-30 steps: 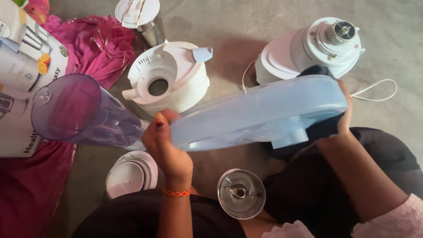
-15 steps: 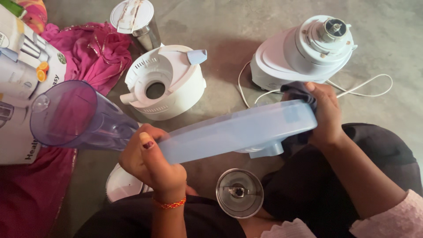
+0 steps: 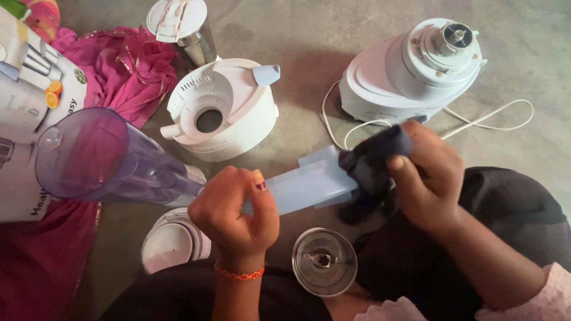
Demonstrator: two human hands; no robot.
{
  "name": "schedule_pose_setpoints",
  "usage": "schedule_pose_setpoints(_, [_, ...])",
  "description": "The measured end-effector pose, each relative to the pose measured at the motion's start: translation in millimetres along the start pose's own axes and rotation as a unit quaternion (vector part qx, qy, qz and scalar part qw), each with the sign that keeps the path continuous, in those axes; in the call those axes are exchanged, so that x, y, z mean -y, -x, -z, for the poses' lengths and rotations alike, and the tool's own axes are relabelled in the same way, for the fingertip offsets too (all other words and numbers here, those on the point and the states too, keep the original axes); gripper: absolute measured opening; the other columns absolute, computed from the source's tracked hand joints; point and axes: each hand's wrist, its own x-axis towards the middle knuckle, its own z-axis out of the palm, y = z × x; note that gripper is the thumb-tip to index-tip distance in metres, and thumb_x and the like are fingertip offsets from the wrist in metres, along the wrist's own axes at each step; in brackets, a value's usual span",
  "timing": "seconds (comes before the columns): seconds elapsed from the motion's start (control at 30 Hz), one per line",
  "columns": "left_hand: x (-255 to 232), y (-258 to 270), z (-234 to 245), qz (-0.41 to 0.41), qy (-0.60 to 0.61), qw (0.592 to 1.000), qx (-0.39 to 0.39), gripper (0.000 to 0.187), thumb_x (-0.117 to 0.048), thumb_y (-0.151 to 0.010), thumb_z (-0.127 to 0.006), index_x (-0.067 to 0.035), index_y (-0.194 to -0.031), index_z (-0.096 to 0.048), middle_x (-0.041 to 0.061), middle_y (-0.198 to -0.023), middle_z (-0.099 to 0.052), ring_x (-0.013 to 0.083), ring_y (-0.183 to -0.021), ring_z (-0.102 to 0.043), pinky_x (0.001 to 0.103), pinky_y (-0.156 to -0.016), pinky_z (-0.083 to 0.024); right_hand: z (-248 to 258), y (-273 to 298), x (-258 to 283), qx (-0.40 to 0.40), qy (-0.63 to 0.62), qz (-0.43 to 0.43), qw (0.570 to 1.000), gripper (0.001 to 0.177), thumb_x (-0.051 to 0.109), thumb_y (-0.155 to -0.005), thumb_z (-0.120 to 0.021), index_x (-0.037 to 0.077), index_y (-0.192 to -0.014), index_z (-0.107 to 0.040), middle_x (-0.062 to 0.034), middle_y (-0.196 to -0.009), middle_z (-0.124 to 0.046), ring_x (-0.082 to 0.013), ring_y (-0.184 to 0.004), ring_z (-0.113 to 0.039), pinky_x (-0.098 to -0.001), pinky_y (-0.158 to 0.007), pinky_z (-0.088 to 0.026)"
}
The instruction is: The person sits on the floor and wipes the exterior and interior surfaces of a light blue plastic lid and a white plastic appliance base using a dark cloth. The person handles the parts one at a time, turning them over to clean all sides.
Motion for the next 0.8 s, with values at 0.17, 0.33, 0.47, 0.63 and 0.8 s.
schedule_pose_setpoints(0.17, [-14.5,2.2,-11.1,0.003,0.037,0.999,0.019,0.017,-0.013,-0.089,-0.058,-0.005,-0.074,-0.057,0.009,-0.067,-0.049,0.0297,-0.059,-0.052,0.038,-0.053,-0.038,-7.9,-11.2,44.8,0.081,-0.072,0.074,0.991,0.030,0.026,-0.110,-0.050,0.003,-0.107,-0.069,-0.0178,-0.110,-0.069,-0.0347,-0.112,-0.073,-0.0422,-0.097,-0.061])
schedule_pose_setpoints(0.33, [-26.7,2.2,-21.7,-0.024,0.029,0.998,0.049,0.019,-0.012,-0.087,-0.063,-0.006,-0.071,-0.056,0.008,-0.066,-0.049,0.0297,-0.058,-0.051,0.039,-0.055,-0.036,-18.3,-5.3,47.0,0.095,0.055,0.111,0.988,0.055,0.044,-0.109,-0.039,-0.002,-0.121,-0.065,-0.0211,-0.120,-0.067,-0.0362,-0.110,-0.066,-0.0409,-0.096,-0.051])
schedule_pose_setpoints(0.47, [-29.3,-1.6,-17.3,-0.059,-0.007,0.997,0.046,0.021,-0.011,-0.081,-0.066,-0.007,-0.065,-0.053,0.007,-0.060,-0.047,0.0274,-0.052,-0.047,0.039,-0.050,-0.033,-18.2,8.4,1.3,0.103,-0.019,-0.041,0.994,0.052,0.042,-0.110,-0.034,0.002,-0.108,-0.068,-0.0122,-0.098,-0.066,-0.0287,-0.090,-0.065,-0.0344,-0.084,-0.050])
schedule_pose_setpoints(0.63, [-24.7,-4.3,-8.8,-0.062,-0.018,0.998,0.015,0.016,-0.009,-0.084,-0.063,-0.005,-0.069,-0.056,0.006,-0.061,-0.046,0.0240,-0.053,-0.047,0.036,-0.051,-0.032,-37.3,13.4,-55.1,-0.020,-0.092,-0.187,0.978,0.047,0.038,-0.111,-0.040,-0.006,-0.108,-0.059,-0.0112,-0.090,-0.055,-0.0259,-0.084,-0.051,-0.0334,-0.081,-0.043])
schedule_pose_setpoints(0.8, [-21.7,-2.2,-7.7,-0.044,-0.012,0.999,0.016,0.018,-0.010,-0.084,-0.062,-0.005,-0.069,-0.055,0.006,-0.061,-0.045,0.0248,-0.053,-0.046,0.037,-0.051,-0.031,-30.9,7.9,-36.3,0.020,0.004,-0.055,0.998,0.056,0.046,-0.115,-0.033,-0.002,-0.104,-0.058,-0.0135,-0.096,-0.053,-0.0297,-0.094,-0.049,-0.0365,-0.091,-0.039])
